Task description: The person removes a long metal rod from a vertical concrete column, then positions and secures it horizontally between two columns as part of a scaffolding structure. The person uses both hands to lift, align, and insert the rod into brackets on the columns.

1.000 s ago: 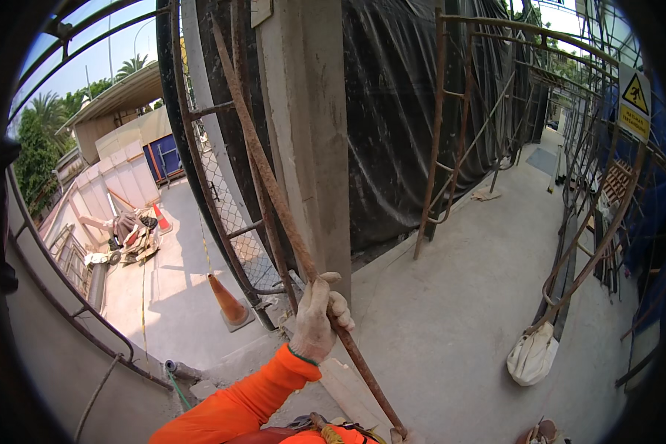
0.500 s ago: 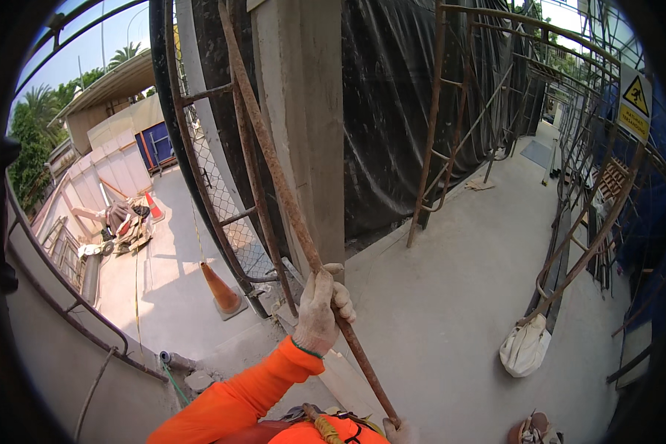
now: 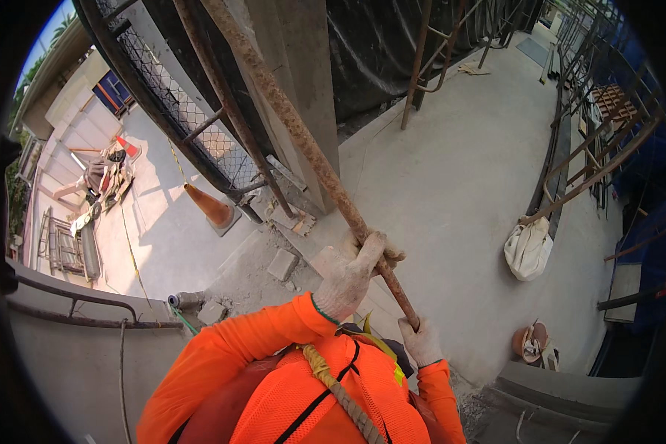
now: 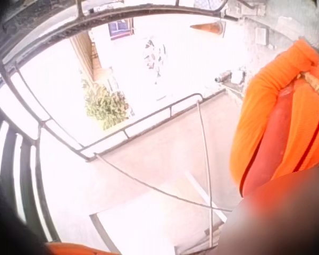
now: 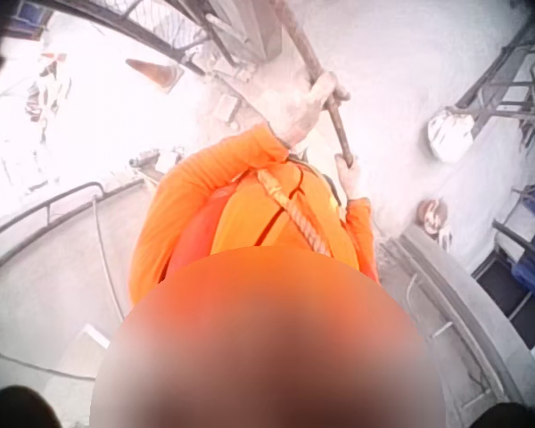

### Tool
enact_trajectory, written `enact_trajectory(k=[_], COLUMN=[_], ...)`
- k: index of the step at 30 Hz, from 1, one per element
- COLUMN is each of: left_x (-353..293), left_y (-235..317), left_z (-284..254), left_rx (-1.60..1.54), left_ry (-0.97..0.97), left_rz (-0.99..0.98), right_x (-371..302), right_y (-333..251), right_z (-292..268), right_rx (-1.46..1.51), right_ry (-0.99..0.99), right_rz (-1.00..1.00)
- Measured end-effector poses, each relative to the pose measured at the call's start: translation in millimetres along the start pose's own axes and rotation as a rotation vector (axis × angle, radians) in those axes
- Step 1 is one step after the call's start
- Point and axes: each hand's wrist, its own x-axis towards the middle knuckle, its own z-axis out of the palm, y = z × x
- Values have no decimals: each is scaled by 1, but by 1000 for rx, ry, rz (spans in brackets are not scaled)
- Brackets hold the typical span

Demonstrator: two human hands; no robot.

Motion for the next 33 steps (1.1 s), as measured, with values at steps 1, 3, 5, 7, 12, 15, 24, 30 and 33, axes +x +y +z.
enact_trajectory(k=[1, 3, 5, 7, 12, 15, 24, 30, 33], left_x=[2, -3, 1, 9, 57, 85, 180, 270, 286], left_y=[-6, -14, -12, -3, 51, 101, 299, 493, 584], left_z=[-3, -7, -14, -29, -119, -180, -200, -174, -165], left_rx=[43, 70, 159, 311, 913, 886, 741, 704, 998], left_ry=[-18, -43, -101, -200, -455, -35, 377, 507, 929], left_rz=[-22, -73, -133, -211, -21, 92, 538, 1134, 1545], right_x=[6, 12, 19, 23, 28, 30, 63, 66, 74], right_y=[-11, -33, -49, -59, -59, -57, -69, -51, -20], right_z=[3, 9, 12, 12, -4, -19, -62, -109, -117], right_rx=[14, 37, 55, 111, 78, 110, -161, -215, -200], right_ry=[5, 17, 27, 22, -91, -210, -416, -237, -47], right_rz=[-19, -72, -154, -127, 29, 135, 47, 186, 133])
